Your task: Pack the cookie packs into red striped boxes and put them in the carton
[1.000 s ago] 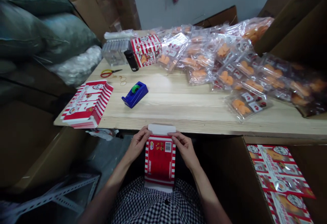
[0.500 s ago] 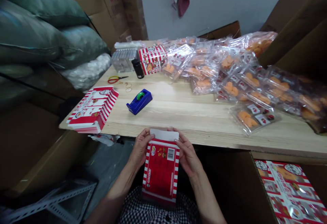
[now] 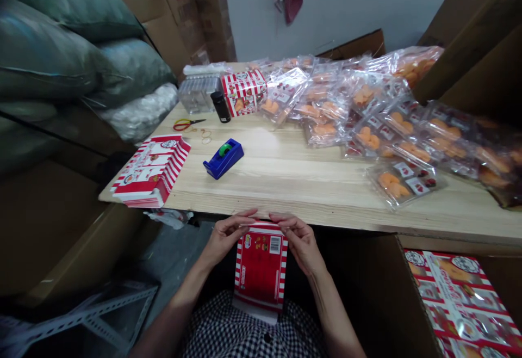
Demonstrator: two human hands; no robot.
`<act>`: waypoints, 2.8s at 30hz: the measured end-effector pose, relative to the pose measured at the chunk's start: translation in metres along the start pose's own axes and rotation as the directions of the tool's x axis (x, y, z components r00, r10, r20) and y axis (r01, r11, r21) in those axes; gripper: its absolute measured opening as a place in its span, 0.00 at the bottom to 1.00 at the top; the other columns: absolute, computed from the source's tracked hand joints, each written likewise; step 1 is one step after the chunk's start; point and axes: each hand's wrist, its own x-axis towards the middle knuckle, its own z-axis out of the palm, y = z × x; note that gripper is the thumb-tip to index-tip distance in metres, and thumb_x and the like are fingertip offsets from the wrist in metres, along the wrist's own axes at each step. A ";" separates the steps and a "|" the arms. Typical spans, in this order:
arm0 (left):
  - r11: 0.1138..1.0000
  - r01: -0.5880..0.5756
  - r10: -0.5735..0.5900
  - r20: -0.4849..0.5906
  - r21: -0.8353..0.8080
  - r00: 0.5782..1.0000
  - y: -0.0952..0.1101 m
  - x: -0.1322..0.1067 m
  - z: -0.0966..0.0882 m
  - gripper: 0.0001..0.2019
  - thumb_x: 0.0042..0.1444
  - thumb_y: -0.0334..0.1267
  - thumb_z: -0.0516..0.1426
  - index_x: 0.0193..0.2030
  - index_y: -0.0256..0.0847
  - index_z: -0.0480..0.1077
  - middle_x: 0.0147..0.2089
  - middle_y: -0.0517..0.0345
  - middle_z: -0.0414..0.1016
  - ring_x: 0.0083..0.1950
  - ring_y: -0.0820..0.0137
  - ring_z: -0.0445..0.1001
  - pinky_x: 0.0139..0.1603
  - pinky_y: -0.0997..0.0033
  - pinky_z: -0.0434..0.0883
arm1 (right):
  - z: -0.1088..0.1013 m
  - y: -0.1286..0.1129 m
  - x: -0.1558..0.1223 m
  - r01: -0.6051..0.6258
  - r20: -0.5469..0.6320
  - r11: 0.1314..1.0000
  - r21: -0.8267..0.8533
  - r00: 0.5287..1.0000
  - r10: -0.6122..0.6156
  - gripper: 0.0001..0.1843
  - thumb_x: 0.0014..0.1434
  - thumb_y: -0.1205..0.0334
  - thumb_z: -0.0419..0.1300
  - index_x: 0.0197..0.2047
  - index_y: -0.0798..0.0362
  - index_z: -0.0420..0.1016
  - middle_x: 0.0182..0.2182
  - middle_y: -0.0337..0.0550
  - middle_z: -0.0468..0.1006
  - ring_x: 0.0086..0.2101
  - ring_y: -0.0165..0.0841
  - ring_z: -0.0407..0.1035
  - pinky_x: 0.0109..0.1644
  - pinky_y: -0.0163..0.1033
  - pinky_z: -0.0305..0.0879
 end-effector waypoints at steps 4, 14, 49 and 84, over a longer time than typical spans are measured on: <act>0.999 0.011 -0.012 0.035 0.039 0.999 -0.001 0.000 -0.002 0.10 0.59 0.40 0.62 0.44 0.41 0.81 0.59 0.45 0.76 0.63 0.56 0.72 0.64 0.56 0.67 | -0.011 0.000 -0.001 0.030 0.073 0.985 -0.170 0.997 -0.018 0.06 0.58 0.56 0.69 0.35 0.48 0.80 0.51 0.48 0.81 0.58 0.45 0.69 0.64 0.54 0.60; 0.985 0.138 -0.154 0.157 0.106 0.976 0.038 0.013 -0.001 0.14 0.57 0.40 0.64 0.49 0.43 0.79 0.55 0.46 0.79 0.52 0.58 0.79 0.48 0.63 0.74 | 0.004 -0.043 0.008 -0.070 0.193 0.911 -0.407 0.968 0.160 0.16 0.60 0.54 0.67 0.52 0.43 0.81 0.53 0.44 0.80 0.54 0.40 0.73 0.59 0.47 0.68; 0.978 -0.013 -0.017 0.141 0.209 0.990 0.042 -0.006 -0.007 0.17 0.56 0.37 0.64 0.53 0.49 0.78 0.58 0.51 0.77 0.63 0.57 0.71 0.69 0.53 0.61 | 0.003 0.004 -0.010 0.158 0.063 0.827 -0.540 0.987 -0.147 0.08 0.60 0.55 0.66 0.42 0.45 0.84 0.41 0.45 0.81 0.45 0.43 0.73 0.54 0.48 0.68; 0.976 -0.012 0.146 -0.614 0.216 0.776 0.014 0.091 -0.136 0.10 0.47 0.41 0.65 0.26 0.35 0.75 0.48 0.44 0.80 0.49 0.62 0.76 0.55 0.62 0.69 | 0.010 -0.024 -0.016 0.214 -0.056 0.781 -0.587 0.951 -0.303 0.08 0.55 0.54 0.69 0.38 0.46 0.84 0.40 0.48 0.80 0.44 0.44 0.73 0.49 0.46 0.71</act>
